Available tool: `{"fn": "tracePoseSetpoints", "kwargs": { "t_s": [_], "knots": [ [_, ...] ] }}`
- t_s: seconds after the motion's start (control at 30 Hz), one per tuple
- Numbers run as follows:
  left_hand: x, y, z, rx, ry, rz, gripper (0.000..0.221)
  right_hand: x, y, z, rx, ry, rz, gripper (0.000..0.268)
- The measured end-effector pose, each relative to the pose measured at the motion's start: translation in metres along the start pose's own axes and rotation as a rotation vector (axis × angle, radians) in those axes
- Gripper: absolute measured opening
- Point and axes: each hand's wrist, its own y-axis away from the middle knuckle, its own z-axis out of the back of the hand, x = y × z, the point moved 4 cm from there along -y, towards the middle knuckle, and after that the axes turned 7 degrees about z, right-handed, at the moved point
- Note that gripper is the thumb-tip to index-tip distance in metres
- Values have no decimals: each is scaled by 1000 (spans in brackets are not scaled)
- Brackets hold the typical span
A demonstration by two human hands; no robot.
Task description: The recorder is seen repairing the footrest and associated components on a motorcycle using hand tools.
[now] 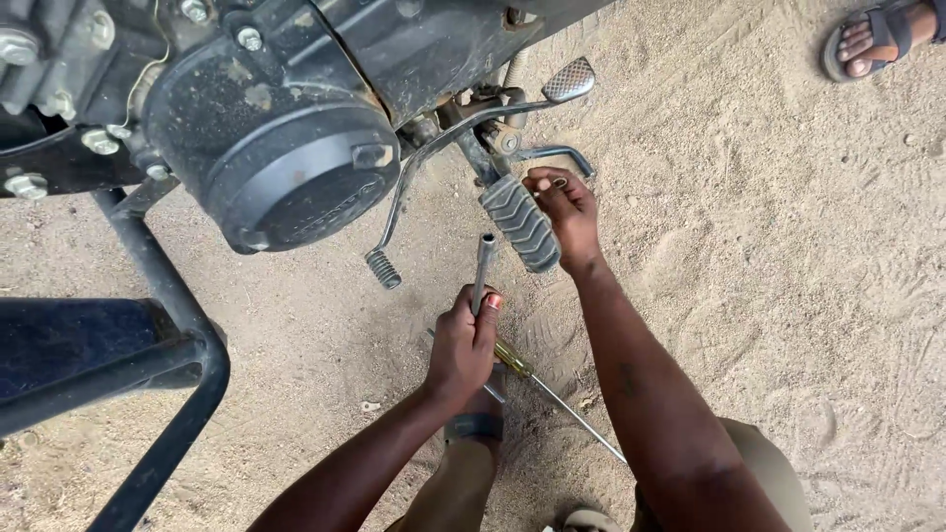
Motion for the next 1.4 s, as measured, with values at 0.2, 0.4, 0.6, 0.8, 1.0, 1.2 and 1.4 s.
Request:
{"fn": "tracePoseSetpoints", "kwargs": {
  "t_s": [0.2,0.4,0.6,0.8,1.0,1.2,1.4],
  "knots": [
    [3,3,4,-49,-40,-43,21,83,-15,-65,-81,649,255,70],
    [12,8,4,-60,-65,-59,22,93,-35,-93,187,1092,361,96],
    [10,9,8,-31,-29,-46,20,96,-46,-92,279,1136,326,91],
    [15,6,8,-5,-16,-44,20,87,-58,-88,386,1142,417,83],
    [18,4,12,49,-38,32,21,84,-59,-99,407,1078,320,77],
    [23,5,15,1,-26,-54,20,89,-62,-120,449,1362,60,59],
    [26,4,16,-2,-30,-28,21,85,-56,-111,18,744,-353,39]
  ]
}}
